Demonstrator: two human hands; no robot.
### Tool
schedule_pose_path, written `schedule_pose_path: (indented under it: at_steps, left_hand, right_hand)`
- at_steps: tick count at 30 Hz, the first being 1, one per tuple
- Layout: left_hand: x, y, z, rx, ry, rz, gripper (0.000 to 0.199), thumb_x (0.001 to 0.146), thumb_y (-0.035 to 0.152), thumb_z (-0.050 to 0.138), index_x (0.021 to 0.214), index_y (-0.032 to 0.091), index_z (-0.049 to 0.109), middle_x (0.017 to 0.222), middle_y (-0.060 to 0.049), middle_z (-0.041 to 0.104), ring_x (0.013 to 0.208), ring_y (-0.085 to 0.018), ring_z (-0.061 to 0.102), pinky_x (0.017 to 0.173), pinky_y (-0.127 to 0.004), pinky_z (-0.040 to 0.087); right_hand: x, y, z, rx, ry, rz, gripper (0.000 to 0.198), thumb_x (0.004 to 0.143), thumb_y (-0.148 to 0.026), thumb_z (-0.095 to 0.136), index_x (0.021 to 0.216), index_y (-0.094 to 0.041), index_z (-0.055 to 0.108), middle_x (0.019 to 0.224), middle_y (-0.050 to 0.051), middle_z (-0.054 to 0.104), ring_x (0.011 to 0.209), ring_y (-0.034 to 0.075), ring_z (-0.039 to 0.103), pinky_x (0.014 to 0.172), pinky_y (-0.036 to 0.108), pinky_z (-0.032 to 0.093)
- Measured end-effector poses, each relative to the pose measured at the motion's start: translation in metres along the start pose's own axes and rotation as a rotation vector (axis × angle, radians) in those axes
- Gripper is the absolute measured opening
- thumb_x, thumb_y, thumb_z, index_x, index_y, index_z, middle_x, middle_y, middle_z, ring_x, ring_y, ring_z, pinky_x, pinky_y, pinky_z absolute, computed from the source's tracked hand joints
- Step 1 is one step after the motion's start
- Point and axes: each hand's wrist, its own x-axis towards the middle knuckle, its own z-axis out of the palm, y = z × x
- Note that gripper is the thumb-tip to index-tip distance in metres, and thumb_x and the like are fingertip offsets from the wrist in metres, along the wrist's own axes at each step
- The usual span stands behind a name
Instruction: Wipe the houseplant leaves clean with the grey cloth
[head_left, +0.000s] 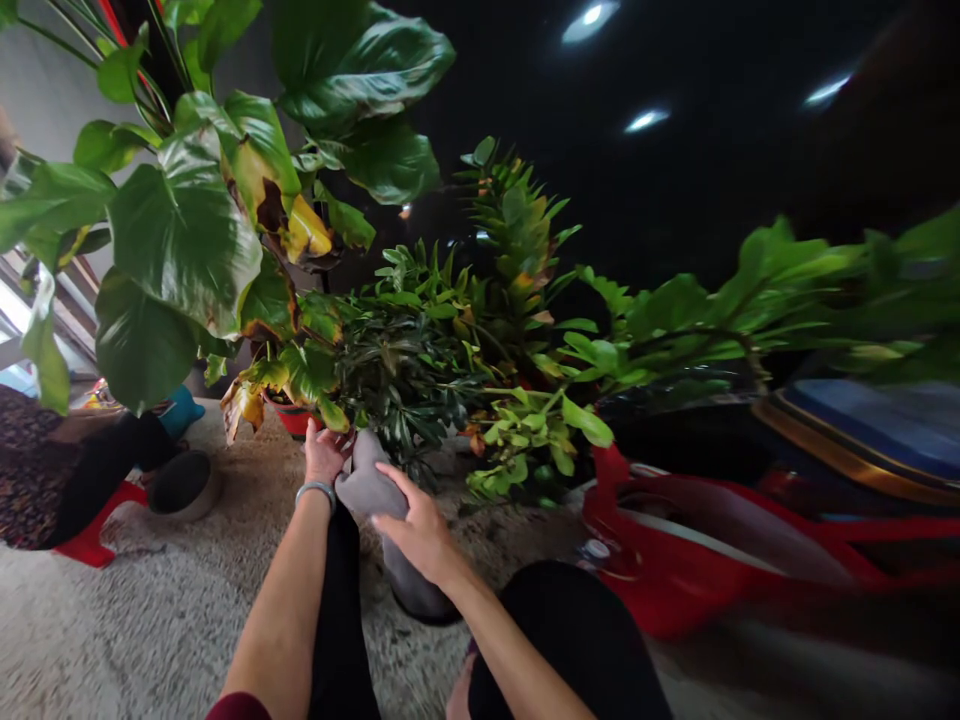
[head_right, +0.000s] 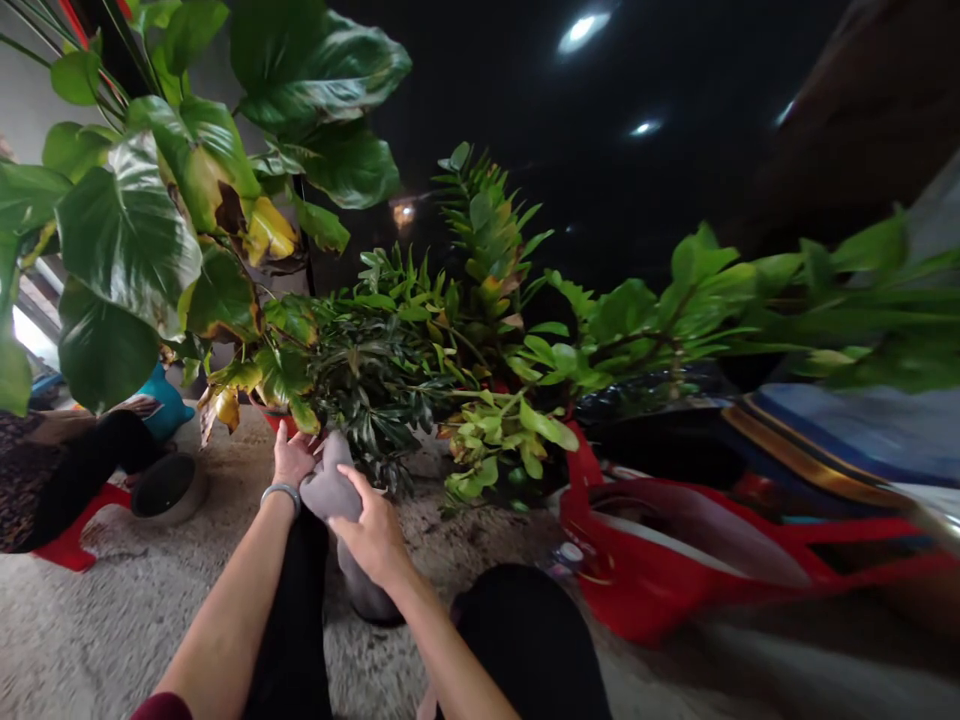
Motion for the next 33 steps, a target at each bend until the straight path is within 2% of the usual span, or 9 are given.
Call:
schedule_pose_path:
  at_steps: [3, 8, 14, 17, 22, 24, 27, 30, 33]
  left_hand:
    - [0.001, 0.0, -0.001, -0.01, 0.011, 0.043, 0.054, 0.092, 0.063, 0.045, 0.086, 0.016, 0.071, 0.081, -0.009, 0.07, 0.084, -0.026, 0.066, 0.085, -0.041, 0.051]
    - [-0.003, -0.004, 0.002, 0.018, -0.01, 0.054, 0.051, 0.09, 0.062, 0.047, 0.089, 0.017, 0.071, 0.081, -0.009, 0.069, 0.084, -0.026, 0.065, 0.085, -0.041, 0.051]
    - [-0.006, -0.003, 0.005, 0.041, -0.023, 0.009, 0.054, 0.089, 0.065, 0.046, 0.09, 0.016, 0.071, 0.083, -0.011, 0.068, 0.083, -0.027, 0.065, 0.084, -0.044, 0.051]
    - [-0.006, -0.001, 0.005, 0.021, -0.009, 0.015, 0.052, 0.089, 0.064, 0.048, 0.085, 0.017, 0.07, 0.081, -0.01, 0.067, 0.08, -0.025, 0.064, 0.08, -0.041, 0.051]
    - [-0.008, -0.002, 0.006, 0.001, 0.017, 0.026, 0.052, 0.092, 0.062, 0.046, 0.076, 0.017, 0.068, 0.076, -0.008, 0.064, 0.075, -0.023, 0.063, 0.079, -0.04, 0.051]
    - [-0.009, -0.002, 0.006, 0.006, 0.007, 0.018, 0.051, 0.09, 0.062, 0.049, 0.075, 0.017, 0.067, 0.075, -0.008, 0.064, 0.077, -0.024, 0.064, 0.079, -0.04, 0.051]
    - [-0.01, -0.003, 0.006, 0.011, -0.013, 0.024, 0.051, 0.091, 0.062, 0.048, 0.077, 0.017, 0.069, 0.074, -0.007, 0.063, 0.079, -0.025, 0.065, 0.077, -0.039, 0.051]
    - [-0.009, -0.002, 0.004, 0.018, -0.003, 0.033, 0.051, 0.09, 0.062, 0.05, 0.079, 0.017, 0.07, 0.075, -0.008, 0.064, 0.076, -0.024, 0.064, 0.075, -0.038, 0.05]
    - [-0.004, -0.002, 0.001, 0.021, 0.013, 0.043, 0.048, 0.089, 0.061, 0.052, 0.082, 0.018, 0.071, 0.08, -0.009, 0.068, 0.076, -0.024, 0.064, 0.077, -0.039, 0.051]
  right_hand:
    - [-0.014, -0.028, -0.02, 0.053, -0.009, -0.091, 0.061, 0.068, -0.019, 0.068, 0.129, -0.023, 0.066, 0.127, 0.007, 0.072, 0.117, 0.029, 0.067, 0.102, 0.043, 0.052]
    - [0.023, -0.063, -0.035, 0.077, 0.213, -0.325, 0.059, 0.072, -0.025, 0.07, 0.131, -0.022, 0.064, 0.134, 0.008, 0.067, 0.125, 0.028, 0.062, 0.11, 0.042, 0.046]
    - [-0.007, -0.01, -0.011, 0.042, 0.106, -0.007, 0.061, 0.064, -0.02, 0.067, 0.125, -0.022, 0.068, 0.125, 0.008, 0.073, 0.118, 0.031, 0.066, 0.105, 0.048, 0.05]
    - [-0.034, -0.013, -0.024, 0.108, 0.096, 0.026, 0.058, 0.065, -0.023, 0.07, 0.123, -0.022, 0.069, 0.121, 0.008, 0.074, 0.112, 0.03, 0.069, 0.1, 0.045, 0.053]
    - [0.003, -0.046, -0.069, 0.146, 0.559, -0.052, 0.072, 0.064, -0.035, 0.079, 0.133, -0.021, 0.063, 0.132, 0.01, 0.067, 0.116, 0.031, 0.065, 0.1, 0.043, 0.052]
    - [0.024, -0.04, -0.072, 0.207, 0.64, -0.005, 0.08, 0.061, -0.037, 0.08, 0.136, -0.02, 0.06, 0.132, 0.012, 0.067, 0.115, 0.032, 0.066, 0.096, 0.045, 0.054]
    - [0.025, -0.005, -0.052, 0.342, 0.581, 0.184, 0.084, 0.063, -0.042, 0.078, 0.14, -0.017, 0.057, 0.12, 0.013, 0.073, 0.101, 0.032, 0.072, 0.081, 0.043, 0.06]
    - [-0.012, 0.025, -0.023, 0.363, 0.517, 0.322, 0.079, 0.066, -0.044, 0.077, 0.138, -0.018, 0.059, 0.106, 0.01, 0.078, 0.09, 0.031, 0.075, 0.072, 0.041, 0.062]
    - [-0.043, 0.014, -0.009, 0.428, 0.357, 0.338, 0.074, 0.067, -0.043, 0.077, 0.135, -0.018, 0.061, 0.101, 0.009, 0.079, 0.085, 0.031, 0.076, 0.069, 0.041, 0.062]
